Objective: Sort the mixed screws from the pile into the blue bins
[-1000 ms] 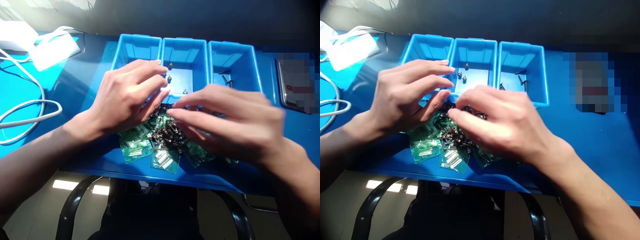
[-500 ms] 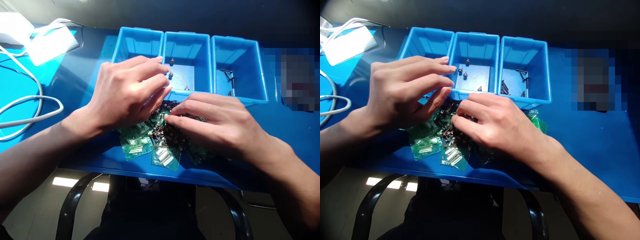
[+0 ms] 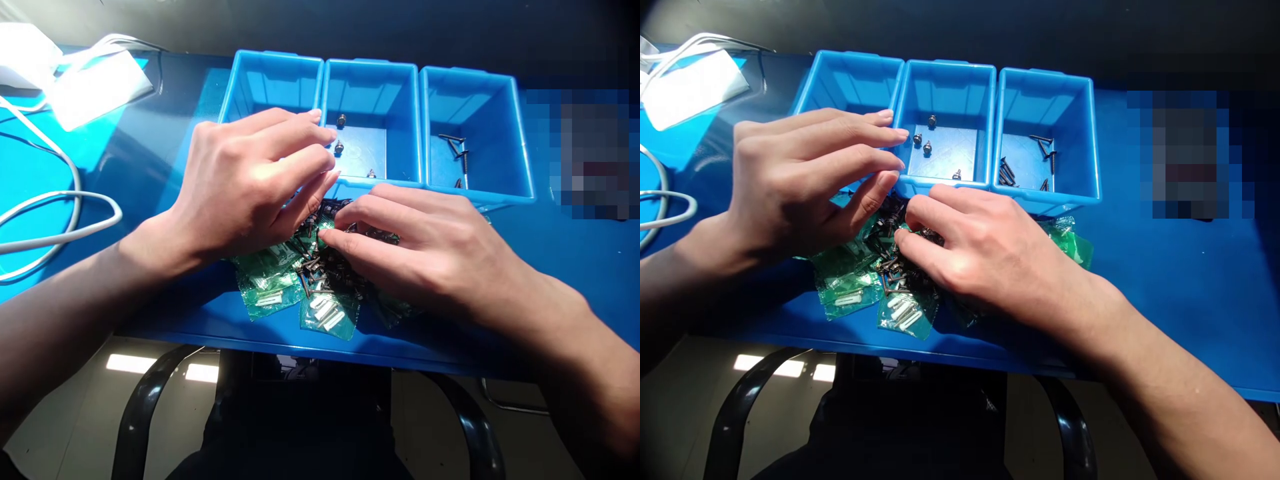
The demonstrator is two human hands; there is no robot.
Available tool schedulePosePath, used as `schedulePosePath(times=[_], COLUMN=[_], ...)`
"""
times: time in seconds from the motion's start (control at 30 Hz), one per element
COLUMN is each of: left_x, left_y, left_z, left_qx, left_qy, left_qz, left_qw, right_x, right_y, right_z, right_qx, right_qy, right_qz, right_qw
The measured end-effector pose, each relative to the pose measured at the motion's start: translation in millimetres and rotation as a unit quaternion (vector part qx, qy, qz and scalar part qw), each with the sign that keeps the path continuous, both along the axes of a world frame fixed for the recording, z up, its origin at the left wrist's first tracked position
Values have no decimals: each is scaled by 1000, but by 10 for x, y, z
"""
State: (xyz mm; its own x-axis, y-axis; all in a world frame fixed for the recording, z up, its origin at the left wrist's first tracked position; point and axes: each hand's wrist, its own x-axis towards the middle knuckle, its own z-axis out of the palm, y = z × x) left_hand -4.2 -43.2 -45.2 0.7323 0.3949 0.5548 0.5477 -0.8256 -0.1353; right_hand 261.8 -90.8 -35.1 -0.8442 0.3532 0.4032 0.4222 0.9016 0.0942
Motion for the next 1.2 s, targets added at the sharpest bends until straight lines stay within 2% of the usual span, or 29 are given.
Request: schedulePosePath(times=[0.37,0.5,0.57,0.7,0.8,0.93,1.0,1.1,1.2], left_x=[26,15,17,10,-5,8,13,-15,-54], left_y=[-27,-6,-1,-39,-75,-78,-83,-134,-236], left_z=[12,7,29,140,215,210,197,224,273], left_qx=[-2,1,-5,32,50,100,116,89,28], left_qy=[-9,-4,-17,-47,-3,-7,-18,-7,17], left_qz=[-12,-13,-25,-59,-71,-101,-115,-121,-80], left_qw=[1000,1000,1000,997,996,990,986,989,996], right_x=[-23,-40,-39,-35,-76,-162,-178,-160,-134], right_y=[-15,-29,-41,-34,-30,-121,-189,-245,-234], right_z=[48,12,1,31,114,267,299,246,137], right_qx=[7,13,12,21,-18,-161,-218,-239,-255], right_qy=[-40,60,115,160,216,306,312,286,291], right_qz=[-22,-19,-46,-86,-105,-167,-189,-212,-211], right_qw=[999,998,992,983,970,924,905,903,898])
